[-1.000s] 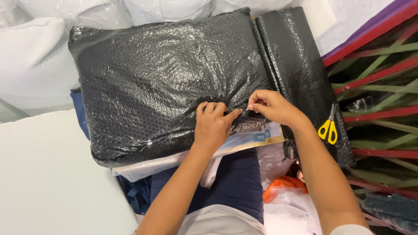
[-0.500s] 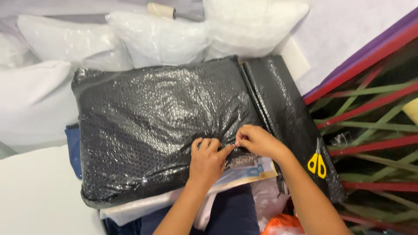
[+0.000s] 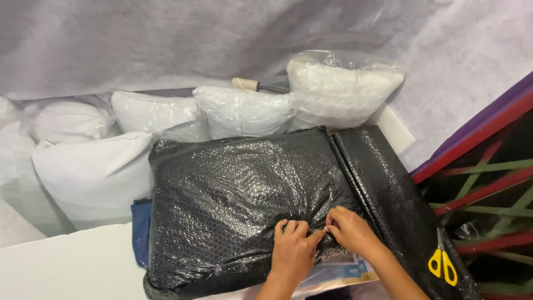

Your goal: Packaging a pillow into a black bubble mailer and sealing it with tape.

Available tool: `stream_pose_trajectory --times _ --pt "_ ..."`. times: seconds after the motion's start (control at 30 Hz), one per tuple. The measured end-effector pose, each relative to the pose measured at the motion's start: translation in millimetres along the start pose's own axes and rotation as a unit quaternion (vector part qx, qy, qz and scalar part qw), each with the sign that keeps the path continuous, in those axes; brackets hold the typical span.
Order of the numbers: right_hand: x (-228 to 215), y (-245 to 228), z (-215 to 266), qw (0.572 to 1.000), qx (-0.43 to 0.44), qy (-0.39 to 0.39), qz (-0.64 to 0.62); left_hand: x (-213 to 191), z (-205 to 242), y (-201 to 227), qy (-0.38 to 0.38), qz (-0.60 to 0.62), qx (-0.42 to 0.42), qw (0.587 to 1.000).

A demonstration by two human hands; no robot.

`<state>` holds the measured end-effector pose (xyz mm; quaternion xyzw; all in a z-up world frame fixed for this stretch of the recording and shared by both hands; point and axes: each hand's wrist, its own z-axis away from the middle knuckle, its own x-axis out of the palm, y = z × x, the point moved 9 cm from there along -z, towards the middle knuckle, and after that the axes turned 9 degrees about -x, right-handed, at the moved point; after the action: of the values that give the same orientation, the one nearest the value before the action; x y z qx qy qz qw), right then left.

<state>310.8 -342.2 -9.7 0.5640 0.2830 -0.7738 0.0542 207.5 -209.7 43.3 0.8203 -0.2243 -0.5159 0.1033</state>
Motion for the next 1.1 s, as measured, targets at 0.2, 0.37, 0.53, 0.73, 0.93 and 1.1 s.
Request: stream_pose_trajectory --times 0.2,0.37,0.53,0.73,0.93,1.1 --pt "-14.6 15.3 13.2 0.981 0.047 0.083 -0.171 1.5 -0.9 -1.0 -0.008 -0.008 -0.007 1.000" --pt "10.3 27.6 1.5 0.989 -0.008 0.117 -0.084 -3.6 0.1 0.4 0.035 -0.013 -0.004 0.999" --pt "-22.2 16.3 18.6 0.971 -0.045 0.175 -0.154 -17.1 -12.4 -1.7 0.035 0.018 -0.015 0.999" --pt "-49.9 47.3 46.4 0.912 -0.043 0.402 -0.073 -81.7 2.3 -25.3 0.001 0.162 -0.036 0.986" --pt "-14.1 78.3 34.0 0.947 0.163 0.253 -0.108 -154.6 82.6 -169.3 0.072 -0.098 -0.280 0.952" --pt "4.1 57.7 56.6 0.950 0.186 0.205 -0.148 -152.5 148.9 -253.7 -0.003 -0.092 -0.427 0.900"
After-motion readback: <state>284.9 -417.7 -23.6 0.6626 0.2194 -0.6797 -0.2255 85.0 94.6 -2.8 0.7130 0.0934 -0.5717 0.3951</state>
